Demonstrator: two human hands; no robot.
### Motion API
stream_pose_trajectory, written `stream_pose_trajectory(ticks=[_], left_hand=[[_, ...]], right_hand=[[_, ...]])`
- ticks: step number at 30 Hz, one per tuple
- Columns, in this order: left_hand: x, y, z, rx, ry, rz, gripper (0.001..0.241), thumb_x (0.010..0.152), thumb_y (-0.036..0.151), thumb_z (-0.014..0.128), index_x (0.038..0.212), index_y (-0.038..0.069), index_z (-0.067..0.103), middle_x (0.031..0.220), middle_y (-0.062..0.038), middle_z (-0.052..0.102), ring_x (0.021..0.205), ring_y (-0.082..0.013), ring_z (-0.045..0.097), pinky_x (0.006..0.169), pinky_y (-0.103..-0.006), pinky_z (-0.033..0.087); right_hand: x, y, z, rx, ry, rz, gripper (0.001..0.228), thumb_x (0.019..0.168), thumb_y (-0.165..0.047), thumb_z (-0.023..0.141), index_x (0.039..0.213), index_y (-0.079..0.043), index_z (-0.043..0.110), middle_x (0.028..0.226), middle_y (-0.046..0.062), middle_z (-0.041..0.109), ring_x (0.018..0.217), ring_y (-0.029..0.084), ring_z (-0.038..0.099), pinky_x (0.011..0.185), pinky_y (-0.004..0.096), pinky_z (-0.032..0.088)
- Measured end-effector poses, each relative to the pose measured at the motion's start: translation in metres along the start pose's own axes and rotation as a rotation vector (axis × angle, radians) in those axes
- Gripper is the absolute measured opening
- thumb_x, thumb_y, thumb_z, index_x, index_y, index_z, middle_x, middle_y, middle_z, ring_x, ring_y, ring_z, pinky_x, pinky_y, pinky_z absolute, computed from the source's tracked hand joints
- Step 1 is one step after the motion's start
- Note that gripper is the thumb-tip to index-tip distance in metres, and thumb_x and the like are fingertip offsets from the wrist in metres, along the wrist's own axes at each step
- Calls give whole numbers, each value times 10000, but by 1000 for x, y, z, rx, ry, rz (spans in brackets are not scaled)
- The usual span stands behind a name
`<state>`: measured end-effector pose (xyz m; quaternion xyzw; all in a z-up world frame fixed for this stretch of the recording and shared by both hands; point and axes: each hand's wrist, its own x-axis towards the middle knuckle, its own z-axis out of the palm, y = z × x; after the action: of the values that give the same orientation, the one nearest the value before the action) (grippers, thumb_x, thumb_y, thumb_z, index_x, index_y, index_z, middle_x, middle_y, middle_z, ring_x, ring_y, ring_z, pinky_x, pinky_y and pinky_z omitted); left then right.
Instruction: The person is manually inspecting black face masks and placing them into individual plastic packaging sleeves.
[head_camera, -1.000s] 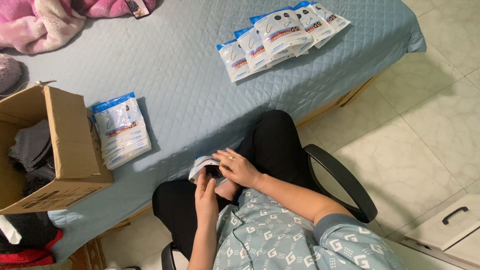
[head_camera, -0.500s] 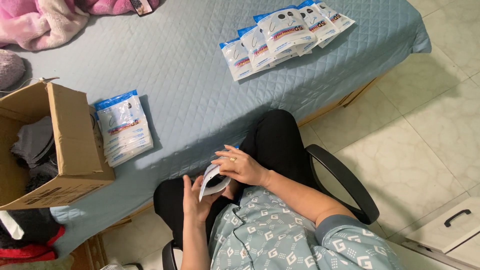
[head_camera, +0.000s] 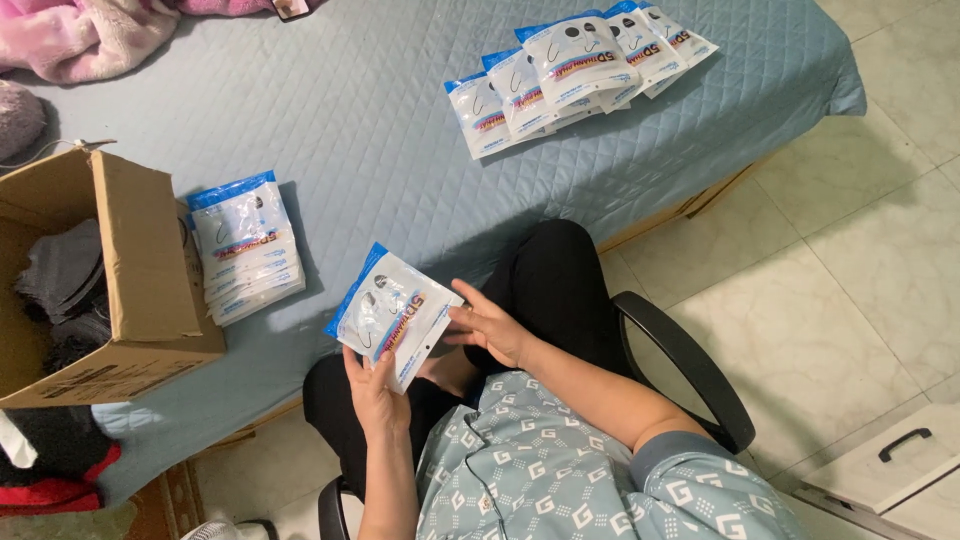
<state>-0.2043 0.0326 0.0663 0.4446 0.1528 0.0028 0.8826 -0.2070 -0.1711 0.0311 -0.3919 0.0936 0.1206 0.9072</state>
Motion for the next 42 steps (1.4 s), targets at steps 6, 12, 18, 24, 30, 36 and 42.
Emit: stream_pose_trajectory(ticks=[6, 12, 18, 24, 30, 36, 42], left_hand=[[-7, -11, 10, 85, -28, -9, 1000, 867, -107, 653, 1659, 168, 108, 1531, -89, 517, 1214, -256, 640, 933, -427, 605], [6, -29, -13, 151, -6, -91, 894, 900, -31, 651, 1637, 142, 175, 1402, -75, 543, 980, -104, 689, 720, -159, 628], [21, -46, -32, 94, 5, -114, 810, 909, -47, 637, 1607, 52, 237, 1417, -212, 563, 1106, -329, 699, 835, -401, 643], [22, -44, -29, 106, 2, -96, 706, 940, -56, 584, 1572, -19, 270, 1380, -290, 567, 1125, -404, 686, 838, -438, 635], [29, -48, -31, 82, 33, -150, 696, 936, -65, 576, 1568, -14, 289, 1380, -286, 564, 1146, -402, 677, 864, -445, 632], [40, -59, -42, 90, 58, -235, 547, 951, -60, 566, 1481, -13, 440, 1273, -263, 646, 1024, -364, 732, 834, -452, 644], [49, -81, -44, 103, 22, -305, 416, 972, -12, 593, 1387, -14, 563, 1112, -241, 730, 894, -330, 767, 777, -462, 665]], right_hand=[[6, 6, 21, -66, 60, 88, 376, 995, -124, 711, 1148, 189, 568, 977, 356, 710, 750, 382, 763, 670, 514, 658], [23, 9, 7, -97, 148, 75, 428, 998, -85, 668, 1177, 253, 475, 1005, 429, 658, 772, 442, 740, 644, 517, 663], [88, -19, -22, -177, 217, -31, 431, 996, -121, 676, 1197, 213, 493, 1029, 400, 668, 800, 441, 743, 679, 513, 667], [191, -88, -51, -220, 331, -187, 460, 1000, -176, 667, 1223, 180, 479, 989, 379, 664, 769, 420, 753, 673, 466, 683], [261, -136, -105, -208, 423, -152, 721, 993, -371, 748, 1447, 41, 369, 1387, 413, 477, 1095, 518, 668, 866, 556, 646], [241, -100, -113, -203, 561, -393, 548, 1017, -295, 712, 1456, -66, 478, 1223, 308, 638, 961, 376, 768, 824, 409, 691], [231, -64, -118, -751, 614, -670, 103, 992, -37, 632, 1073, -34, 695, 908, 183, 735, 786, 236, 751, 734, 326, 660]])
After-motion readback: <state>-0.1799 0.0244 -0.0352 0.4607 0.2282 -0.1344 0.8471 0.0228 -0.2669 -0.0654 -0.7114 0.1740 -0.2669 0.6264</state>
